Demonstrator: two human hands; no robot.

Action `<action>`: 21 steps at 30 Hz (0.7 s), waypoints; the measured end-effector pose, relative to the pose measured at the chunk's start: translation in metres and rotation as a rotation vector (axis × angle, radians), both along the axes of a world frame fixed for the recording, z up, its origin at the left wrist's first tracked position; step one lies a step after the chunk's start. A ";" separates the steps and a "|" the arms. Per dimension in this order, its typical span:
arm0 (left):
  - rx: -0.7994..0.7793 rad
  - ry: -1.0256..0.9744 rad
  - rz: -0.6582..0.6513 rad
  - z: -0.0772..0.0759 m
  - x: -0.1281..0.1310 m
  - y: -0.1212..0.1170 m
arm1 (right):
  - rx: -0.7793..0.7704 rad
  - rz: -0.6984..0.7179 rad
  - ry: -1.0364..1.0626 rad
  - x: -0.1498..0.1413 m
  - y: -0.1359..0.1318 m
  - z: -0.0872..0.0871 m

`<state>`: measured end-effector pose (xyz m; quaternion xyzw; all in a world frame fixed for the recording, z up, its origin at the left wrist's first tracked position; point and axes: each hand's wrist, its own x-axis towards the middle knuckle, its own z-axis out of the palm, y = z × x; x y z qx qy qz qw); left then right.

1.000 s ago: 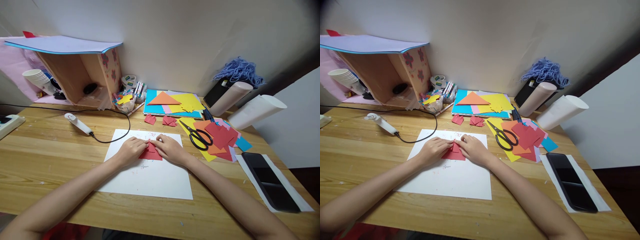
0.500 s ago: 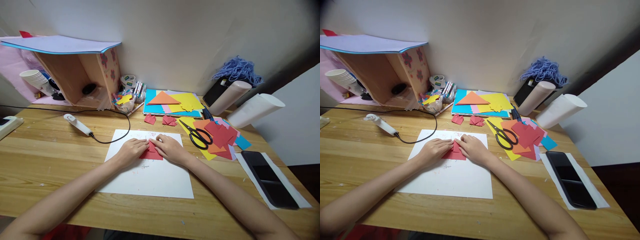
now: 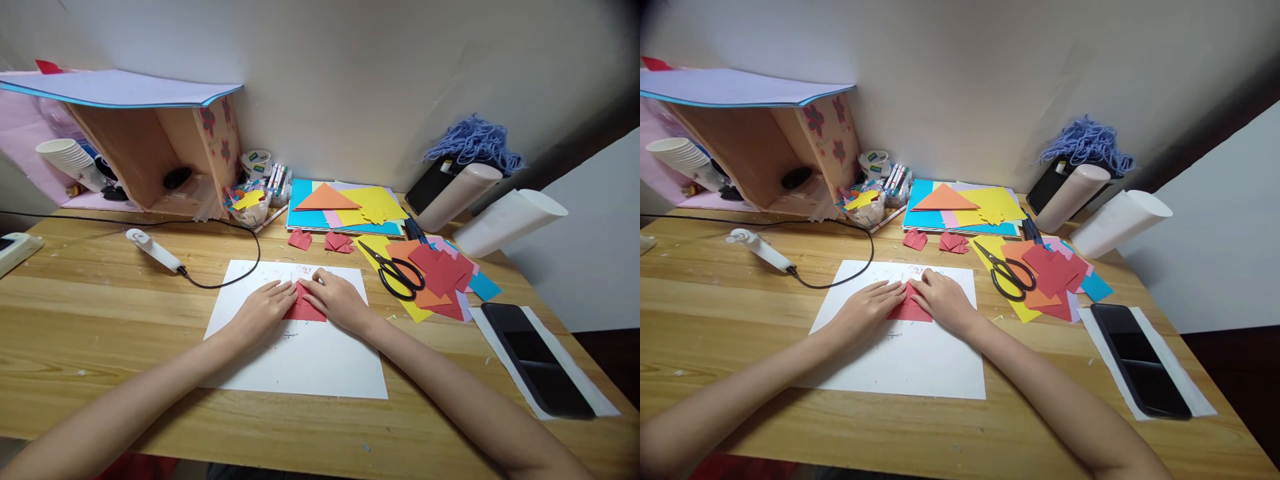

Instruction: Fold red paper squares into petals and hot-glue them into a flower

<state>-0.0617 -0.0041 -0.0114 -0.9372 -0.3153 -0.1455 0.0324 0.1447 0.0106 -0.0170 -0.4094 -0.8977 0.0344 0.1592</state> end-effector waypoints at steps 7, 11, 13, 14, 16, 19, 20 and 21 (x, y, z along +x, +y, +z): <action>0.109 0.135 0.055 0.000 0.010 -0.018 | 0.008 0.013 0.021 0.000 0.001 -0.002; 0.150 0.149 0.082 -0.003 0.013 -0.022 | 0.000 0.010 0.005 0.000 0.000 -0.001; 0.170 0.149 0.065 -0.004 0.013 -0.022 | -0.007 0.009 -0.006 0.000 0.000 -0.001; 0.185 0.154 0.054 -0.004 0.013 -0.022 | -0.010 0.011 -0.011 0.000 0.000 0.000; 0.216 0.165 0.036 -0.003 0.013 -0.023 | -0.014 0.018 -0.024 -0.001 0.000 0.001; 0.234 0.164 0.031 -0.003 0.014 -0.023 | -0.019 0.022 -0.041 -0.002 0.000 0.002; 0.232 0.161 0.031 -0.003 0.015 -0.023 | -0.020 0.026 -0.045 -0.002 0.000 0.002; 0.231 0.161 0.028 -0.003 0.015 -0.024 | -0.020 0.029 -0.046 -0.002 0.000 0.002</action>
